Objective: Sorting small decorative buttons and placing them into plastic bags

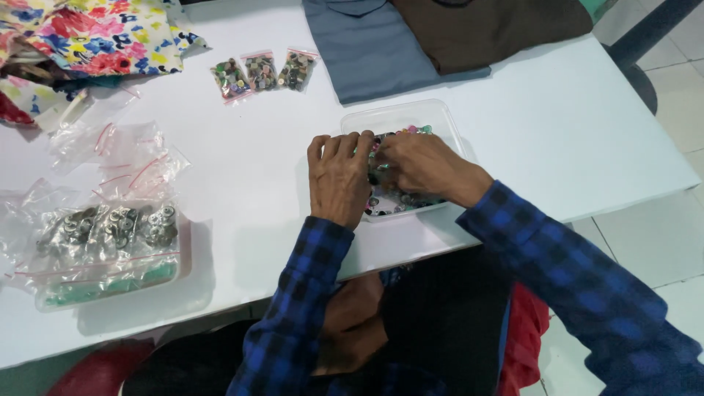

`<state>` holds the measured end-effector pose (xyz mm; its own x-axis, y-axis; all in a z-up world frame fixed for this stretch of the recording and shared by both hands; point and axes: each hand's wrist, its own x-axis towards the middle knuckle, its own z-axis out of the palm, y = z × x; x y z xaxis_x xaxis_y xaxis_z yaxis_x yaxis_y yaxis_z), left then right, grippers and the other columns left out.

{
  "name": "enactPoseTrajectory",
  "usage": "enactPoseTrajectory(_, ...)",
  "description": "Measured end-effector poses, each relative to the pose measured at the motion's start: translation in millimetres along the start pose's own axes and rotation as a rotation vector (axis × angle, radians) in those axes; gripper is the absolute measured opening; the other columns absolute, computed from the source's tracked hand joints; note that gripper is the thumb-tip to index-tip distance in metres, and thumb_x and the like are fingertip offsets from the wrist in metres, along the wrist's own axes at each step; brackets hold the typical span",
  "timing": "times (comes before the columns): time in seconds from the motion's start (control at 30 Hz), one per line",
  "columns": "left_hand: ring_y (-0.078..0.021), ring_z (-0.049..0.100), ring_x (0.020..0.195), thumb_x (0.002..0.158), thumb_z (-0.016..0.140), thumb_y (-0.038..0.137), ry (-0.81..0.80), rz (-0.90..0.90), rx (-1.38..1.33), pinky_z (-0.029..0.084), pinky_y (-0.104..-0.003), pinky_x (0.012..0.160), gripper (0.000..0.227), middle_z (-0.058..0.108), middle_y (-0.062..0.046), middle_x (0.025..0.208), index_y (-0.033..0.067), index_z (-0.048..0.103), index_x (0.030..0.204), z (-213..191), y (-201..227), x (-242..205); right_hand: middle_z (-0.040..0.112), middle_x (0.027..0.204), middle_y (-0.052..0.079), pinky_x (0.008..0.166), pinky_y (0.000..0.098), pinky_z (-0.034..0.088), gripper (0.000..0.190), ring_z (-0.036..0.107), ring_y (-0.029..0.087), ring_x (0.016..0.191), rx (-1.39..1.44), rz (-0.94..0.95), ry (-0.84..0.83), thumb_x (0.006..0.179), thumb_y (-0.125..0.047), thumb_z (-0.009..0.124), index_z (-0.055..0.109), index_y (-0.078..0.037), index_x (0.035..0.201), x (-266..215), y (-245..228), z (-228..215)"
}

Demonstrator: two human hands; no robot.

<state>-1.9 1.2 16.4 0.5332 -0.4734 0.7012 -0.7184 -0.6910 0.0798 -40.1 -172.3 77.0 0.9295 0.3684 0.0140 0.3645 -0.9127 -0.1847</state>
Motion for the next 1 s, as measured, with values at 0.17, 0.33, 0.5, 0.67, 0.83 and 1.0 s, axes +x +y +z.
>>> enactPoseTrajectory(0.17, -0.0257, 0.068, 0.105, 0.084, 0.073, 0.007, -0.107, -0.036, -0.067, 0.037, -0.048, 0.103, 0.034, 0.072, -0.003, 0.094, 0.0168, 0.063, 0.115, -3, -5, 2, 0.074, 0.091, 0.009, 0.073, 0.0528, 0.059, 0.018, 0.073, 0.038, 0.087, -0.142, 0.058, -0.006, 0.086, -0.019, 0.067, 0.074, -0.014, 0.101, 5, 11, 23)
enactPoseTrajectory(0.33, -0.0269, 0.065, 0.105, 0.088, 0.067, 0.010, -0.194, -0.114, -0.192, 0.037, -0.049, 0.098, 0.019, 0.073, 0.000, 0.087, 0.0206, 0.069, 0.103, -2, -16, 8, 0.077, 0.089, 0.013, 0.079, 0.0503, 0.058, 0.022, 0.074, 0.039, 0.089, 0.134, 0.186, 0.005, 0.095, -0.013, 0.064, 0.077, -0.013, 0.112, -11, 11, -13)
enactPoseTrajectory(0.5, -0.0254, 0.059, 0.111, 0.081, 0.080, 0.016, -0.158, -0.158, -0.384, 0.034, -0.053, 0.104, 0.030, 0.073, 0.007, 0.086, 0.0259, 0.070, 0.107, -6, -19, 12, 0.078, 0.079, 0.016, 0.067, 0.0353, 0.061, 0.015, 0.076, 0.024, 0.075, 0.681, 0.309, 0.058, 0.093, -0.015, 0.072, 0.079, -0.010, 0.106, -22, -6, -41)
enactPoseTrajectory(0.67, -0.0192, 0.062, 0.109, 0.078, 0.085, 0.022, -0.125, -0.167, -0.499, 0.032, -0.053, 0.108, 0.039, 0.072, 0.013, 0.084, 0.0289, 0.069, 0.113, 2, -13, 7, 0.074, 0.079, 0.018, 0.062, 0.0270, 0.063, 0.014, 0.072, 0.019, 0.069, 1.045, 0.353, 0.064, 0.096, -0.005, 0.066, 0.074, 0.004, 0.101, -7, 12, -3)
enactPoseTrajectory(0.83, -0.0197, 0.065, 0.109, 0.074, 0.088, 0.034, -0.095, -0.155, -0.580, 0.035, -0.049, 0.106, 0.041, 0.071, 0.011, 0.081, 0.0301, 0.070, 0.111, -1, -16, 8, 0.070, 0.076, 0.016, 0.061, 0.0253, 0.064, 0.013, 0.071, 0.017, 0.066, 1.174, 0.424, 0.121, 0.096, -0.004, 0.064, 0.071, 0.007, 0.100, -1, 2, 1)
enactPoseTrajectory(1.0, -0.0228, 0.061, 0.115, 0.079, 0.084, 0.027, -0.205, -0.147, -0.470, 0.041, -0.050, 0.105, 0.020, 0.072, 0.005, 0.096, 0.0260, 0.074, 0.096, 22, -14, 4, 0.072, 0.082, 0.018, 0.062, 0.0278, 0.065, 0.016, 0.073, 0.020, 0.072, 1.181, 0.392, 0.112, 0.095, -0.006, 0.068, 0.073, 0.007, 0.102, -2, 1, -6)
